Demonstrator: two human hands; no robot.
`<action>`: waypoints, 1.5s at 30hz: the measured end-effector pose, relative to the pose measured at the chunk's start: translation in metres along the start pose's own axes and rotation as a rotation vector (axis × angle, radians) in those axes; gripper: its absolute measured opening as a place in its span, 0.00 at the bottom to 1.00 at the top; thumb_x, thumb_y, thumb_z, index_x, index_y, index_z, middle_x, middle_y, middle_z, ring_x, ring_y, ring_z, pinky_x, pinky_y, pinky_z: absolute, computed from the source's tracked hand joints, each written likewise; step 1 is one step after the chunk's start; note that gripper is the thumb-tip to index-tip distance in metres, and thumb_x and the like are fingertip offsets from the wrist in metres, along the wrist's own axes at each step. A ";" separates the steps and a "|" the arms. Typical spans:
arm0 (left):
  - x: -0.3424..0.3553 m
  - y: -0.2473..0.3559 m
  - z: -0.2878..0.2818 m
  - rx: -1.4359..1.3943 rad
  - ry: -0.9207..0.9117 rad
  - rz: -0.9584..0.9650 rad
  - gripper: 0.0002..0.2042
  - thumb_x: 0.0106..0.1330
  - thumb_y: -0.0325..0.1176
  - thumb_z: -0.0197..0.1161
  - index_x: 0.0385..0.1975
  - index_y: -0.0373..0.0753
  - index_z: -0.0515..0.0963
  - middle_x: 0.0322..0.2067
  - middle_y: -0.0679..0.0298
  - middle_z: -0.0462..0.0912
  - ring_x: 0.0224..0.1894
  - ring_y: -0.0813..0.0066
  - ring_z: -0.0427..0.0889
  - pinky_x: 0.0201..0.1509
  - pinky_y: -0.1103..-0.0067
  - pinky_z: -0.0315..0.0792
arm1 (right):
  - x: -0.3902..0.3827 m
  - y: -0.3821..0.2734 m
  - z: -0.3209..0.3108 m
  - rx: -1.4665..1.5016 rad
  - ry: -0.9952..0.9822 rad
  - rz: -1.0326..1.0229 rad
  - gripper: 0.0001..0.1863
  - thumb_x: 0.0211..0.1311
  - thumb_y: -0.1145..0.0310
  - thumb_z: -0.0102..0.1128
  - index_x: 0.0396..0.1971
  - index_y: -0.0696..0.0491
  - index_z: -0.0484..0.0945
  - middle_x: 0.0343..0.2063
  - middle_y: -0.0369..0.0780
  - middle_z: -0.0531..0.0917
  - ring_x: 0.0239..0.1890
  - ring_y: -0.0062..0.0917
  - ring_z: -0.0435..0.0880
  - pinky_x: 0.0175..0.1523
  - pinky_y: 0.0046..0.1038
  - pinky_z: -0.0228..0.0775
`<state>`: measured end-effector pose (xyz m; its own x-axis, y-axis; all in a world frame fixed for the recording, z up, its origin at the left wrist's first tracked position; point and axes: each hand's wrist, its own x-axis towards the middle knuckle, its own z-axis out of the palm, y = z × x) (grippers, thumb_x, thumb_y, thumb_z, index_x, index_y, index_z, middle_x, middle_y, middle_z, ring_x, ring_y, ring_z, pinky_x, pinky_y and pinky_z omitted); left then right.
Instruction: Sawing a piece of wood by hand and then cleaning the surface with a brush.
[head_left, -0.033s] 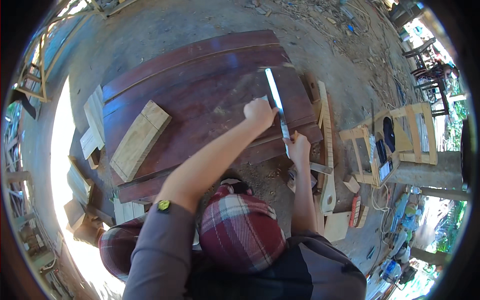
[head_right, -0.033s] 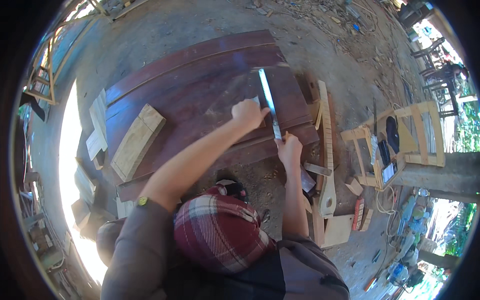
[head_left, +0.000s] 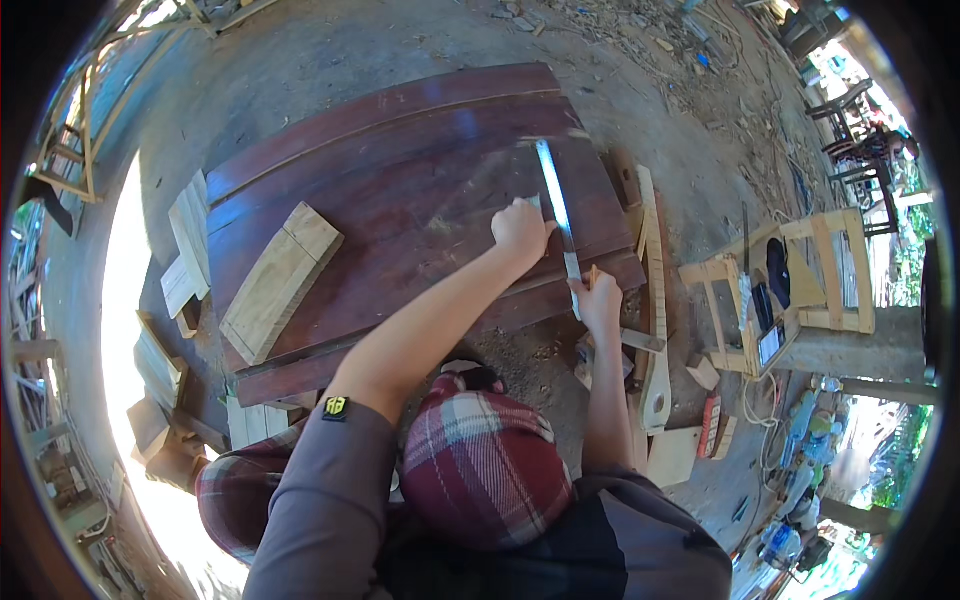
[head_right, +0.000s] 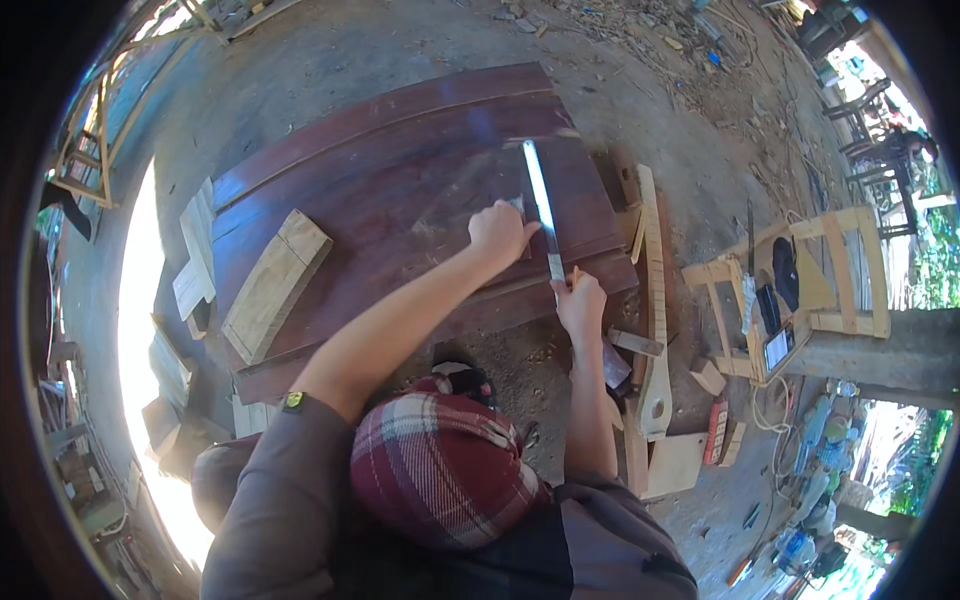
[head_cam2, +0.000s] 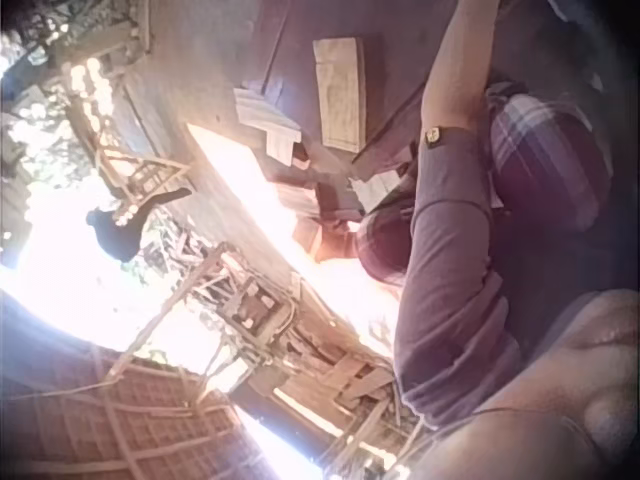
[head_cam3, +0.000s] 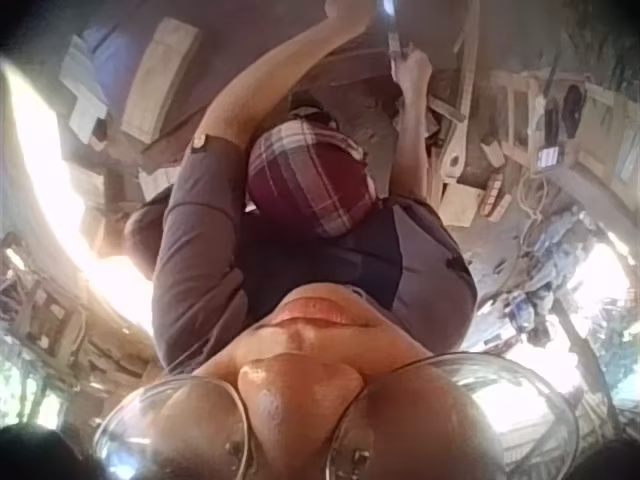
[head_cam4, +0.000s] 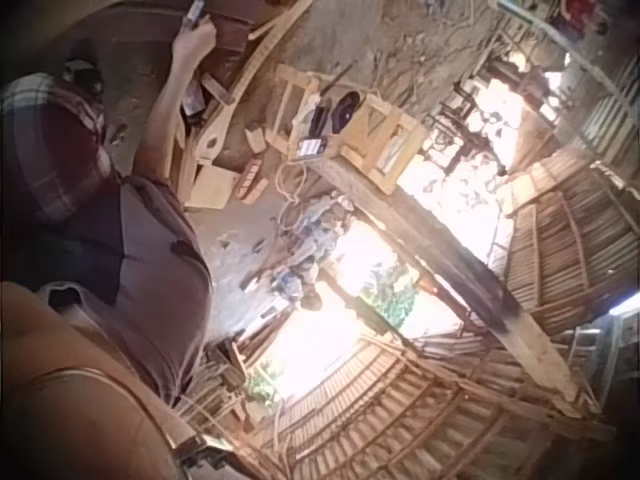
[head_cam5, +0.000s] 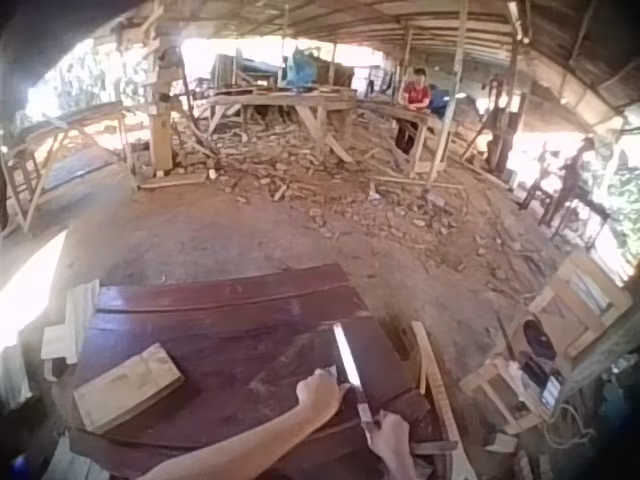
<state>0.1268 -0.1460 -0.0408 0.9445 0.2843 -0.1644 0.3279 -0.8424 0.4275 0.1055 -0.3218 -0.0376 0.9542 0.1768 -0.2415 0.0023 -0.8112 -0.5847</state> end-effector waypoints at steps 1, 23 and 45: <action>0.002 0.007 0.011 -0.014 0.006 0.013 0.23 0.65 0.48 0.54 0.33 0.28 0.77 0.34 0.45 0.82 0.39 0.48 0.83 0.43 0.62 0.77 | 0.004 0.023 0.003 0.009 0.129 -0.082 0.12 0.53 0.66 0.67 0.24 0.59 0.78 0.20 0.46 0.82 0.26 0.40 0.83 0.34 0.36 0.71; -0.054 -0.129 -0.189 -0.315 0.351 0.060 0.16 0.65 0.44 0.59 0.34 0.35 0.72 0.21 0.64 0.74 0.22 0.73 0.72 0.26 0.74 0.65 | -0.027 -0.150 -0.015 0.807 -0.010 -0.587 0.16 0.69 0.63 0.52 0.24 0.57 0.81 0.22 0.35 0.80 0.20 0.18 0.72 0.26 0.21 0.61; -0.104 -0.206 -0.196 -0.967 0.174 -0.300 0.12 0.65 0.41 0.62 0.39 0.39 0.75 0.18 0.76 0.65 0.14 0.90 0.59 0.16 0.84 0.53 | 0.184 -0.031 -0.092 -0.298 0.838 -0.759 0.27 0.69 0.53 0.48 0.17 0.58 0.80 0.13 0.44 0.80 0.18 0.31 0.82 0.21 0.33 0.69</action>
<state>-0.0361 0.0878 0.0625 0.7856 0.5495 -0.2845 0.3518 -0.0184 0.9359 0.3089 -0.3149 0.0074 0.5765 0.3393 0.7433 0.6204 -0.7738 -0.1279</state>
